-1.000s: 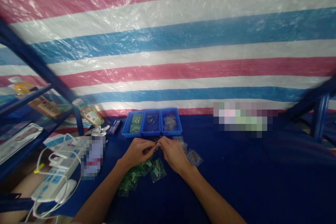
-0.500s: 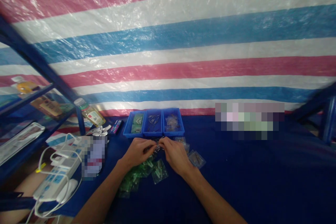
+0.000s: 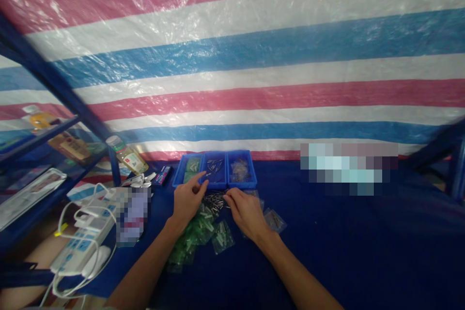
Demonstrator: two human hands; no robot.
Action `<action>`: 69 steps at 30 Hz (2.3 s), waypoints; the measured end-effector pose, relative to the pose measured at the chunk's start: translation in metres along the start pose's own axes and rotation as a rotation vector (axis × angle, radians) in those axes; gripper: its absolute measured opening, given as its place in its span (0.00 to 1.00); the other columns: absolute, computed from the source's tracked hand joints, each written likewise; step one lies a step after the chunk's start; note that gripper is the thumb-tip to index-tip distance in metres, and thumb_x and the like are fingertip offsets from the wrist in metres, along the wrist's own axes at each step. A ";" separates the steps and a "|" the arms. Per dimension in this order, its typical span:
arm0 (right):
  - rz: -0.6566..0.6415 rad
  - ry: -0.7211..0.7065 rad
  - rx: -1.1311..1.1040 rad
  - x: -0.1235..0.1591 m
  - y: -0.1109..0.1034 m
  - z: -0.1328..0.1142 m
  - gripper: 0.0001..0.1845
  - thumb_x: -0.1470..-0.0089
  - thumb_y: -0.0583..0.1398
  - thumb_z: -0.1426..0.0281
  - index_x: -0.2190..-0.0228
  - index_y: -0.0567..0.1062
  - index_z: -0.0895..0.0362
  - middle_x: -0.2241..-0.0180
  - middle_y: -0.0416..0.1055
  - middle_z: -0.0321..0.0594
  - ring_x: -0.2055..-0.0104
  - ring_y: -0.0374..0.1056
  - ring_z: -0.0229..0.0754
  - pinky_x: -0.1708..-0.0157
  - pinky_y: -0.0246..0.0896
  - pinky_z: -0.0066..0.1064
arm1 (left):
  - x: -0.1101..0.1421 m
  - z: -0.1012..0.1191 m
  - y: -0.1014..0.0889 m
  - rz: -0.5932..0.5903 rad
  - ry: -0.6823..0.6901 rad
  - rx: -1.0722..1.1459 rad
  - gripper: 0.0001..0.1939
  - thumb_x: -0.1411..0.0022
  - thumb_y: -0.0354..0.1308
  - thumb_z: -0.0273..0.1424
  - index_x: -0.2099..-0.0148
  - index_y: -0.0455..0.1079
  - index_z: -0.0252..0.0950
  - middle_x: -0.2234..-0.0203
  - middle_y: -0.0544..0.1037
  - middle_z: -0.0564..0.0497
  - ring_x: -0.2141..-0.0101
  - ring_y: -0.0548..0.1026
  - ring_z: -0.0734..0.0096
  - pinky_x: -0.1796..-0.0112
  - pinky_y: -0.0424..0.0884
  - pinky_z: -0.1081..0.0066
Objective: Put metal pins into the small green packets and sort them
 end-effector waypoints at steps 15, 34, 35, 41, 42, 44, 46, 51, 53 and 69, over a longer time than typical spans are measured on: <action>-0.194 -0.051 0.228 -0.003 0.004 0.005 0.05 0.35 0.62 0.67 0.65 0.76 0.53 0.67 0.76 0.37 0.66 0.71 0.42 0.63 0.57 0.33 | 0.012 0.014 0.007 -0.216 0.464 0.031 0.14 0.29 0.56 0.30 0.46 0.77 0.40 0.77 0.81 0.53 0.79 0.76 0.74 0.71 0.68 0.75; -0.115 -0.184 0.129 -0.003 -0.002 -0.007 0.09 0.30 0.55 0.71 0.58 0.76 0.53 0.62 0.78 0.42 0.60 0.73 0.46 0.55 0.62 0.38 | 0.014 0.018 0.011 -0.345 0.491 0.057 0.10 0.28 0.56 0.33 0.52 0.79 0.39 0.70 0.84 0.51 0.73 0.80 0.72 0.67 0.70 0.75; -0.109 -0.188 0.110 -0.002 -0.002 -0.007 0.10 0.30 0.55 0.70 0.58 0.77 0.53 0.62 0.79 0.42 0.61 0.74 0.46 0.56 0.63 0.38 | 0.014 0.019 0.011 -0.353 0.494 0.054 0.10 0.28 0.56 0.33 0.54 0.79 0.39 0.70 0.84 0.51 0.72 0.80 0.72 0.67 0.69 0.75; -0.065 -0.174 -0.046 0.001 0.002 -0.010 0.12 0.29 0.54 0.69 0.58 0.78 0.53 0.62 0.79 0.41 0.61 0.76 0.44 0.58 0.68 0.34 | 0.016 0.021 0.010 -0.384 0.524 0.057 0.09 0.29 0.58 0.34 0.54 0.78 0.38 0.72 0.83 0.52 0.74 0.79 0.72 0.68 0.68 0.74; -0.060 -0.172 -0.070 0.001 0.002 -0.012 0.12 0.29 0.53 0.70 0.58 0.77 0.53 0.61 0.79 0.41 0.61 0.76 0.44 0.58 0.68 0.34 | 0.017 0.021 0.010 -0.381 0.531 0.058 0.09 0.29 0.57 0.34 0.54 0.77 0.38 0.72 0.82 0.52 0.74 0.79 0.72 0.69 0.68 0.74; -0.056 -0.172 -0.097 0.001 0.002 -0.014 0.13 0.30 0.52 0.72 0.57 0.77 0.53 0.59 0.79 0.42 0.59 0.76 0.44 0.57 0.69 0.33 | 0.017 0.021 0.010 -0.367 0.538 0.059 0.09 0.29 0.57 0.33 0.55 0.78 0.37 0.73 0.82 0.52 0.74 0.78 0.72 0.69 0.67 0.74; -0.047 -0.163 -0.099 0.000 0.001 -0.015 0.13 0.30 0.52 0.73 0.56 0.77 0.52 0.58 0.78 0.42 0.58 0.76 0.44 0.56 0.69 0.33 | 0.017 0.021 0.009 -0.352 0.543 0.064 0.09 0.28 0.56 0.33 0.56 0.78 0.37 0.74 0.81 0.51 0.74 0.78 0.73 0.69 0.67 0.74; -0.037 -0.113 -0.069 0.000 -0.001 -0.013 0.11 0.30 0.53 0.70 0.58 0.76 0.52 0.62 0.79 0.41 0.61 0.76 0.45 0.59 0.68 0.34 | 0.018 0.024 0.007 -0.321 0.559 0.086 0.09 0.29 0.56 0.32 0.57 0.77 0.37 0.76 0.80 0.52 0.76 0.77 0.73 0.70 0.67 0.74; -0.046 -0.096 -0.054 -0.001 -0.001 -0.012 0.12 0.30 0.53 0.69 0.59 0.76 0.53 0.63 0.78 0.41 0.62 0.75 0.45 0.59 0.68 0.34 | 0.018 0.025 0.007 -0.316 0.561 0.091 0.09 0.29 0.56 0.33 0.57 0.77 0.37 0.77 0.79 0.53 0.77 0.76 0.73 0.70 0.66 0.73; -0.065 -0.041 -0.017 -0.001 -0.004 -0.009 0.07 0.30 0.54 0.68 0.60 0.72 0.52 0.64 0.78 0.39 0.63 0.76 0.45 0.61 0.66 0.33 | 0.016 0.023 0.006 -0.328 0.540 0.096 0.09 0.28 0.55 0.32 0.57 0.77 0.37 0.72 0.82 0.51 0.75 0.77 0.74 0.69 0.67 0.73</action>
Point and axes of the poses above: each hand's wrist, its own x-axis away from the middle knuckle, its own y-axis out of the palm, z = x × y, the point moved 5 cm from there along -x, towards the middle knuckle
